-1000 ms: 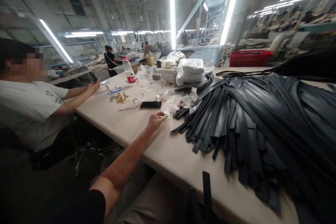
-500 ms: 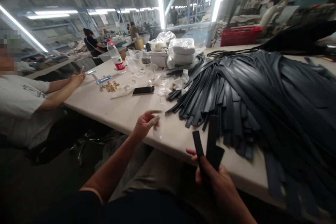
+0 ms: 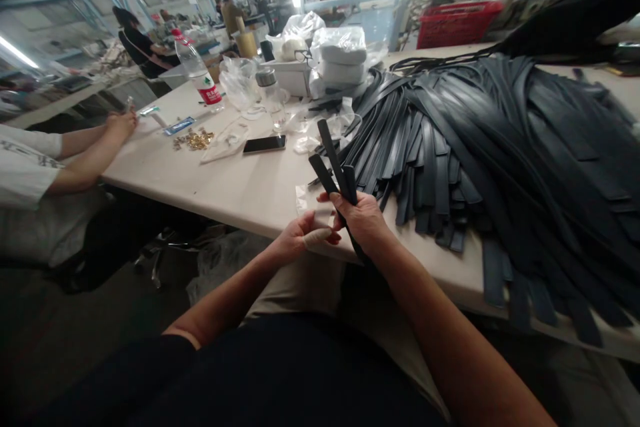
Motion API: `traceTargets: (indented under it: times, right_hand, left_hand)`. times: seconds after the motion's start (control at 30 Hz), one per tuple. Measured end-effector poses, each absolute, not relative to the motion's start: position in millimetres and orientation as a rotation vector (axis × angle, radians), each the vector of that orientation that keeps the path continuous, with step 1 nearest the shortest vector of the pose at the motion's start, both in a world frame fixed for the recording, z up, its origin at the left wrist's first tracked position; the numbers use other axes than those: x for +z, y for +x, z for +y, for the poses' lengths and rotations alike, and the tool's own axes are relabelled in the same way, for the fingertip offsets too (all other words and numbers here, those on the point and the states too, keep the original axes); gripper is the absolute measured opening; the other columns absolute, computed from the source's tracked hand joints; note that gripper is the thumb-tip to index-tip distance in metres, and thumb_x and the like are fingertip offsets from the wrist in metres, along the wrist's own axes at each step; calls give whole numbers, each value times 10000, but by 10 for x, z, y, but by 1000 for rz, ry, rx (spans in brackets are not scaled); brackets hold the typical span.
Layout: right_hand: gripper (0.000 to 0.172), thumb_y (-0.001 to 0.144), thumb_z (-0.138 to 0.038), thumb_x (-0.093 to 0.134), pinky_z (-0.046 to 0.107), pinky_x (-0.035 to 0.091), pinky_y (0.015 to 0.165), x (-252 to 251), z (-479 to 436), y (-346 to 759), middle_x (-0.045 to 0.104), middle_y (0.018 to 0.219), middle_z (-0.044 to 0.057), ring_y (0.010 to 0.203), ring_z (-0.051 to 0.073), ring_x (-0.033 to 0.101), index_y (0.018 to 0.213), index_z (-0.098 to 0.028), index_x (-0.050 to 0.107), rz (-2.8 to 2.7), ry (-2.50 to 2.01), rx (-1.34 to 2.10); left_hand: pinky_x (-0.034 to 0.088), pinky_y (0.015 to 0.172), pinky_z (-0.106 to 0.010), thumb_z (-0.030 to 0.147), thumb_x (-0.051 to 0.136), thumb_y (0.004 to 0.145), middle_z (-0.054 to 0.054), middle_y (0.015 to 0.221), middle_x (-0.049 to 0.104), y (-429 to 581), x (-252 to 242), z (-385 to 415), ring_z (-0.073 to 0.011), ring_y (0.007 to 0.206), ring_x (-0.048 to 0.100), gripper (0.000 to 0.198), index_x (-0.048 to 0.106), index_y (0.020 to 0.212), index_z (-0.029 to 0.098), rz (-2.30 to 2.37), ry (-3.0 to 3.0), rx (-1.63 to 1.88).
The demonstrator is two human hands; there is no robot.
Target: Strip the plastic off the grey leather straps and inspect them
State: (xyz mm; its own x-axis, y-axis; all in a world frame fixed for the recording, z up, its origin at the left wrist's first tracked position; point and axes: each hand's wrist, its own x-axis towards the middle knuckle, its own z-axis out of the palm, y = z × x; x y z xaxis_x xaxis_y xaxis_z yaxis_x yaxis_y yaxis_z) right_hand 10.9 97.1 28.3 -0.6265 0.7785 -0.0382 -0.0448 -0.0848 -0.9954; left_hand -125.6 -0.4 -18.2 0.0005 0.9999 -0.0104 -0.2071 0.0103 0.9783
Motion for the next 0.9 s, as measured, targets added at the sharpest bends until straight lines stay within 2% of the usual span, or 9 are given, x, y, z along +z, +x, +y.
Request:
traceTargets:
  times: [0.07,0.13,0.2,0.27,0.43,0.57,0.8,0.9]
  right_hand:
    - [399,750,-500,737,208,394,424,325,1050,76,578,485,-34,400,83,472,867,-119,723,-1586,-791,1753]
    - [279,776,-386,735,186,378,404,376,1142,62,672,629,0,403,57,479,839,-115,720,-1542,-794,1722]
    - [154,825,-259,694,179,376,391,438,1235,59,728,784,35,398,39,480,818,-105,703,-1458,-845,1703]
    - [112,887,-161,620,184,387,388,504,1312,53,744,844,58,387,34,469,823,-95,683,-1392,-910,1696]
    - [145,961,-88,526,177,385,396,624,1393,-16,753,970,115,381,13,445,892,-55,650,-1374,-967,1681]
    - [214,972,-125,533,164,387,438,629,1417,-97,718,1105,189,404,-16,452,1071,38,631,-1469,-980,1616]
    - [339,951,-144,542,158,350,466,607,1490,-204,694,1127,238,409,-37,465,1173,106,601,-1513,-983,1570]
    - [364,949,-154,530,141,329,474,630,1492,-284,695,1125,220,423,-53,463,1195,108,587,-1545,-965,1584]
  left_hand:
    - [494,793,-298,481,700,823,-49,775,719,-1229,-210,-97,-166,749,676,515,625,1192,130,1041,1033,1224]
    - [494,764,-293,495,670,842,-30,710,697,-1227,-236,-201,-148,678,659,492,647,1166,125,1030,959,1269]
    - [496,730,-291,504,695,815,-22,679,682,-1258,-265,-305,-140,633,646,481,669,1102,119,1040,849,1344]
    - [499,703,-289,507,751,756,-26,666,679,-1313,-292,-407,-143,614,641,458,686,984,116,1072,748,1380]
    - [500,671,-272,421,832,675,-24,668,689,-1452,-328,-629,-131,594,627,383,689,875,127,1117,649,1317]
    - [494,656,-249,336,858,629,-20,707,694,-1522,-349,-726,-112,609,611,330,722,846,128,1122,684,1156]
    - [482,591,-229,375,783,710,-25,643,674,-1636,-450,-831,-111,567,596,307,759,886,125,1190,830,815]
    - [497,632,-227,380,748,753,-42,686,708,-1661,-445,-847,-123,618,623,269,774,877,143,1239,958,732]
